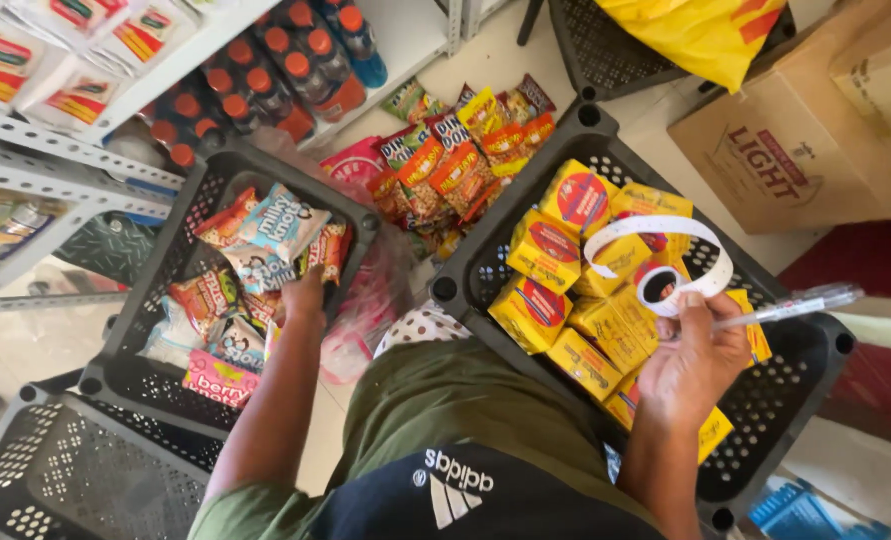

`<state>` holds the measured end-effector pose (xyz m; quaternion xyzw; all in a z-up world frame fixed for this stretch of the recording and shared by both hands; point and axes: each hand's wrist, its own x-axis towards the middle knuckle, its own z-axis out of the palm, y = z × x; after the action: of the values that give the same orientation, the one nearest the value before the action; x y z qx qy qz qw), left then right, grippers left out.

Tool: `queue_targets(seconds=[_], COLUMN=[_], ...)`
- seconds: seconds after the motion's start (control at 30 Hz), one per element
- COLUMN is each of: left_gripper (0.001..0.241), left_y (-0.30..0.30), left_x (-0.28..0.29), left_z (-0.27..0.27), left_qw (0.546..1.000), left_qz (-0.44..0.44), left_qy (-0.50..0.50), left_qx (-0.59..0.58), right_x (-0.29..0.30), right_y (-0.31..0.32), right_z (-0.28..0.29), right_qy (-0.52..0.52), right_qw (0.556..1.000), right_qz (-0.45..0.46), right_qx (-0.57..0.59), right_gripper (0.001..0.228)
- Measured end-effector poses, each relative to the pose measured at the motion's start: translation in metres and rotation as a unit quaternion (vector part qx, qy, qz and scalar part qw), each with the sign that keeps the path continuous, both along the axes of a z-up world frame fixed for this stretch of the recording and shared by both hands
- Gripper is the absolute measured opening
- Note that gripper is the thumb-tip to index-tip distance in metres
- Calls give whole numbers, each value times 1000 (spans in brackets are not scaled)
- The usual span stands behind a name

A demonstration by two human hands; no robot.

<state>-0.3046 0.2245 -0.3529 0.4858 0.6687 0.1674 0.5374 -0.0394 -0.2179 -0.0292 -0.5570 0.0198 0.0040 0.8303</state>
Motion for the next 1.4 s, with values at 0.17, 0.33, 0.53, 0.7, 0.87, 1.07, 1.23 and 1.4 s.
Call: queue_targets(seconds=[0.17,0.33,0.53,0.7,0.87,1.07,1.23,1.4], left_gripper=[59,76,58,38,37,36,35,39], left_y=[-25,-16,-15,-28,-34,-35,-17,-20], left_x=[22,34,35,28,25,39,34,39], left_z=[-15,-14,52,110,167,200,165,173], left_qw=[984,964,962,948,930,955,944,916], left_qz=[141,228,243,143,41,45,20,-90], left_qy=[-104,-83,-119,-283,-365,-292,-327,-388], left_qx=[41,109,-35,-3,-3,-35,-39,-49], right_x=[-4,-4,-3,-1,0,-2,-4,-4], right_y=[-2,-9,-6,-5,-5,-6,-7,-7], right_z=[-2,-7,-3,-10,-9,-8,-8,-6], right_qy=[-12,-34,-9,-3,-8,-5,2,-2], right_qw=[1000,999,1000,1000,1000,1000,1000,1000], right_qz=[3,13,3,3,8,-2,-11,-13], right_qx=[16,19,16,27,22,24,13,27], right_gripper=[8,7,7,8,9,10,8,8])
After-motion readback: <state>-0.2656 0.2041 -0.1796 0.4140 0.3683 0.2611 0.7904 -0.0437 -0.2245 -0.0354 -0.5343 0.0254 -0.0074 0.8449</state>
